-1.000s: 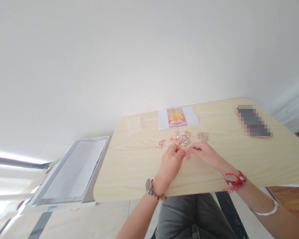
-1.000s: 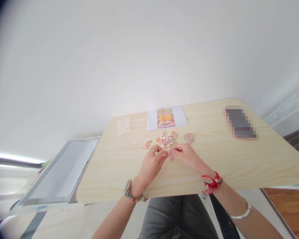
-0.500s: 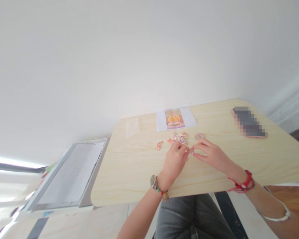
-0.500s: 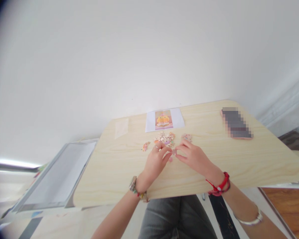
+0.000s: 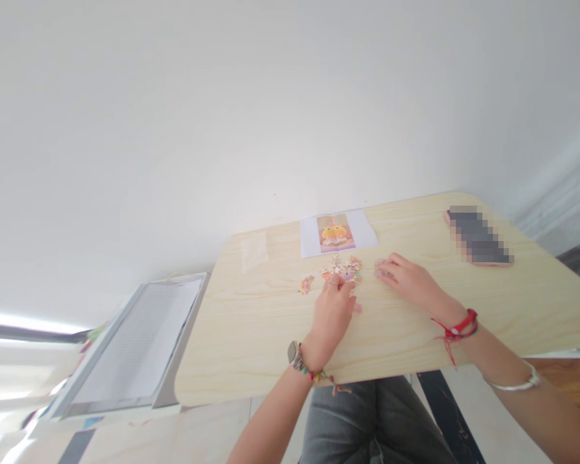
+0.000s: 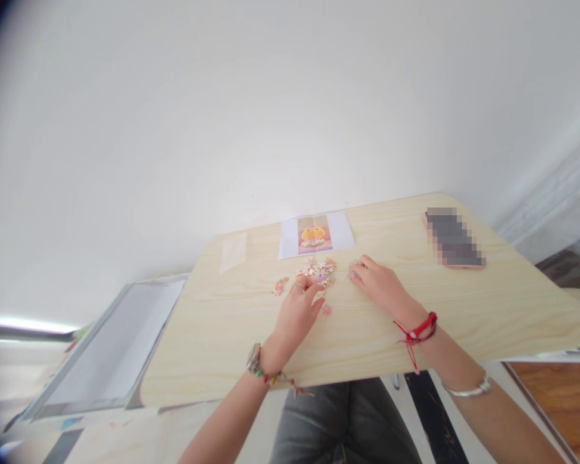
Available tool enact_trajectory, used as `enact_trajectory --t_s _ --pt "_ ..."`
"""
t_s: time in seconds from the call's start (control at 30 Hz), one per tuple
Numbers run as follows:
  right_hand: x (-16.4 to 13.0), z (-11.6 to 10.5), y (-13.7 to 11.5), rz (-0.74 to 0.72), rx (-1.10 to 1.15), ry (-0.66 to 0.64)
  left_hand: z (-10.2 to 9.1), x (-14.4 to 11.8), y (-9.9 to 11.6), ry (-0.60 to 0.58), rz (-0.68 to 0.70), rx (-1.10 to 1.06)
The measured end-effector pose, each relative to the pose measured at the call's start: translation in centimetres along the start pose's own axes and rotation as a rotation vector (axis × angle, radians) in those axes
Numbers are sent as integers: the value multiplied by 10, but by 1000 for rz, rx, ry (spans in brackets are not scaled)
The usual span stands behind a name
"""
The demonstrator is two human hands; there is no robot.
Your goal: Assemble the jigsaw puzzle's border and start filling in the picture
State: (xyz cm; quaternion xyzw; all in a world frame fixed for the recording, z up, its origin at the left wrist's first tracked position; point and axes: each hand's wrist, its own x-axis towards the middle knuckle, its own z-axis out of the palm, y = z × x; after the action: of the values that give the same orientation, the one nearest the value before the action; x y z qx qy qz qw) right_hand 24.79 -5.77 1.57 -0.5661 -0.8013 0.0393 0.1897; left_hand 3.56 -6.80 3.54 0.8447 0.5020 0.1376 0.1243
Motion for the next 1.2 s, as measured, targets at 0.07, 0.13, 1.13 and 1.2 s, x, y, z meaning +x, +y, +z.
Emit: enact_trajectory --t_s 0.07,0.13,1.13,1.2 --pt "-4 2 -3 9 24 20 -2 -11 -8 -5 -3 6" --pt "-12 3 -10 0 77 31 -2 -20 -12 -10 3 7" --pt "-29 -6 -6 -33 191 21 12 31 27 9 333 174" --pt "-29 -10 10 -14 164 30 16 45 39 39 376 211"
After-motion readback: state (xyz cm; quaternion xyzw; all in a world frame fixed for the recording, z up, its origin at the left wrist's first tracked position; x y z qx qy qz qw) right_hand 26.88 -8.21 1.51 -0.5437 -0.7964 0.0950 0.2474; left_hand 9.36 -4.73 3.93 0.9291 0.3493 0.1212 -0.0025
